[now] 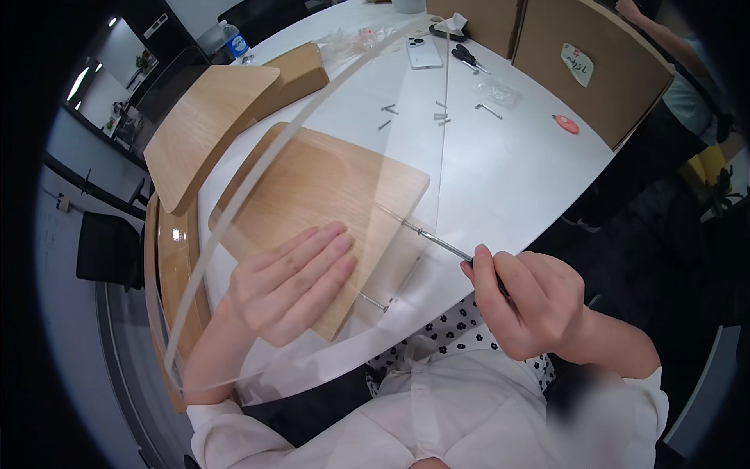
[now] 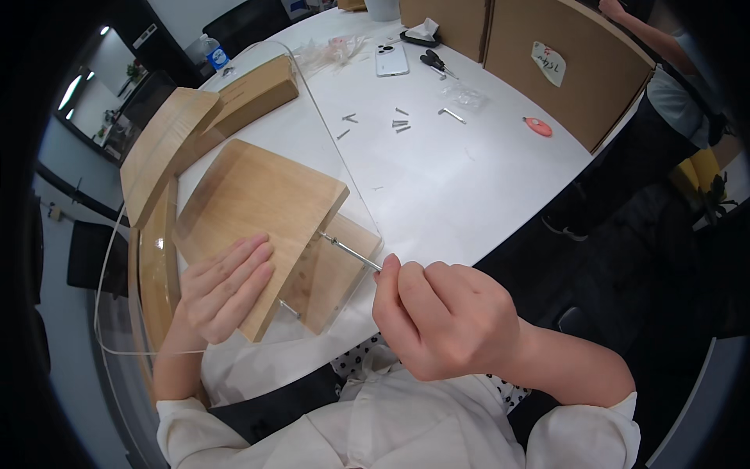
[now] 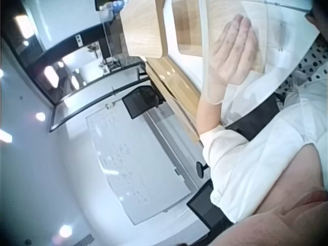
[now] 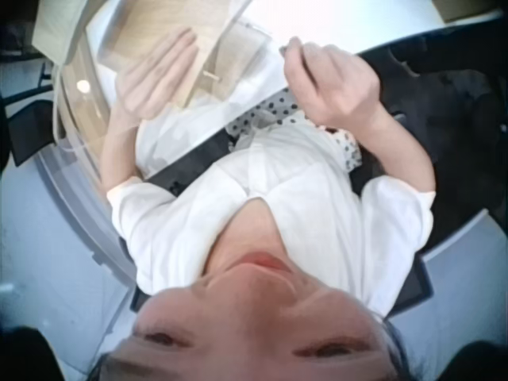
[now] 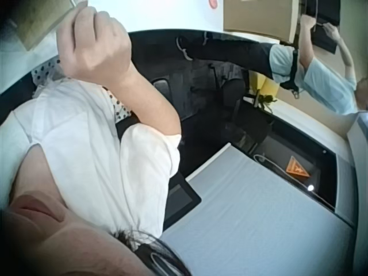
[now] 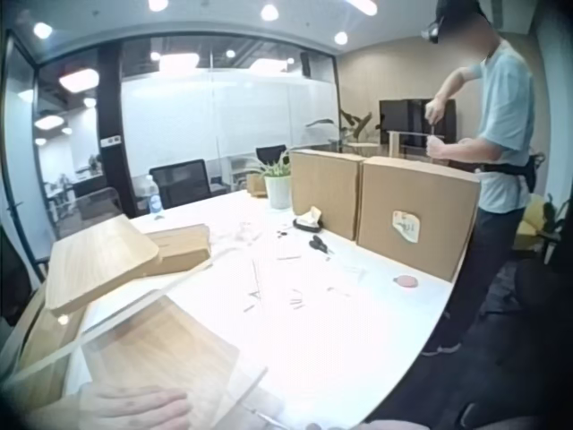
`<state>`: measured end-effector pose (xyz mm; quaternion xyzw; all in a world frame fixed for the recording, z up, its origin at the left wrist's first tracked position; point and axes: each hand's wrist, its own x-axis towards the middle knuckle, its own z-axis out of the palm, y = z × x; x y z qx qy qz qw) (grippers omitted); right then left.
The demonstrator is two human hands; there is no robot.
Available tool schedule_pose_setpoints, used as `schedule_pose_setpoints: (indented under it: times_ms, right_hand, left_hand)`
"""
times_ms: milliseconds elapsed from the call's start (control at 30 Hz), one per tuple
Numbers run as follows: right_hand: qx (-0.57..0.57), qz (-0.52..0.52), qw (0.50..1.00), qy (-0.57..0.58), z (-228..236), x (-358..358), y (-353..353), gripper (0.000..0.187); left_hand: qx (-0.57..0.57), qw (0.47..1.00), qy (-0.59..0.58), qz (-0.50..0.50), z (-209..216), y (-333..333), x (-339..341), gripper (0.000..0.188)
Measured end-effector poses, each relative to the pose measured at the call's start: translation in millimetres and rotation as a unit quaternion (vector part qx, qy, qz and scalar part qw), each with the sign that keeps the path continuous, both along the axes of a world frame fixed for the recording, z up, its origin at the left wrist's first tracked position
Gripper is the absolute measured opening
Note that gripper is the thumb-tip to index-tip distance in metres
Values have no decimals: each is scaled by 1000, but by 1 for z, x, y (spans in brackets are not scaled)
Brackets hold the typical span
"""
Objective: The person assembles a wooden and acrylic display stand using a screwdriver. They align wooden panels with a clear acrylic sheet, insert screws, and tighten them to secure the components together. The person repeatedly adjusts the pieces and fastens multiple screws to complete the assembly.
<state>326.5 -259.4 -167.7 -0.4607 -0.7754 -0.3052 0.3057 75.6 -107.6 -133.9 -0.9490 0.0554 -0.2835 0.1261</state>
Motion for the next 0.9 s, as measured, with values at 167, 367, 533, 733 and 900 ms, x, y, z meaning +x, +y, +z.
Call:
schedule_pose_setpoints:
  times_ms: [167,367,533,733,900]
  right_hand:
    - [-176,42,937,298,1,-1,-1,9]
    - [-522,77,150,836,22,9,8,20]
    - [-553,45,457,695,23,5,2,22]
    - [-131,-9,972,194,6,-1,-3,31]
    - [-54,69,983,163,-7,3,-9,33]
  left_hand:
    - [-1,1000,-2,-14,0,1,1,15]
    - [16,1000,1,-18,1,1,-1,14]
    - [12,1000,2,0,0,-3,0,13]
    - [11,1000,3,5,2,-4,0,15]
    - [12,1000,-2,-2,-3,-4,-1,23]
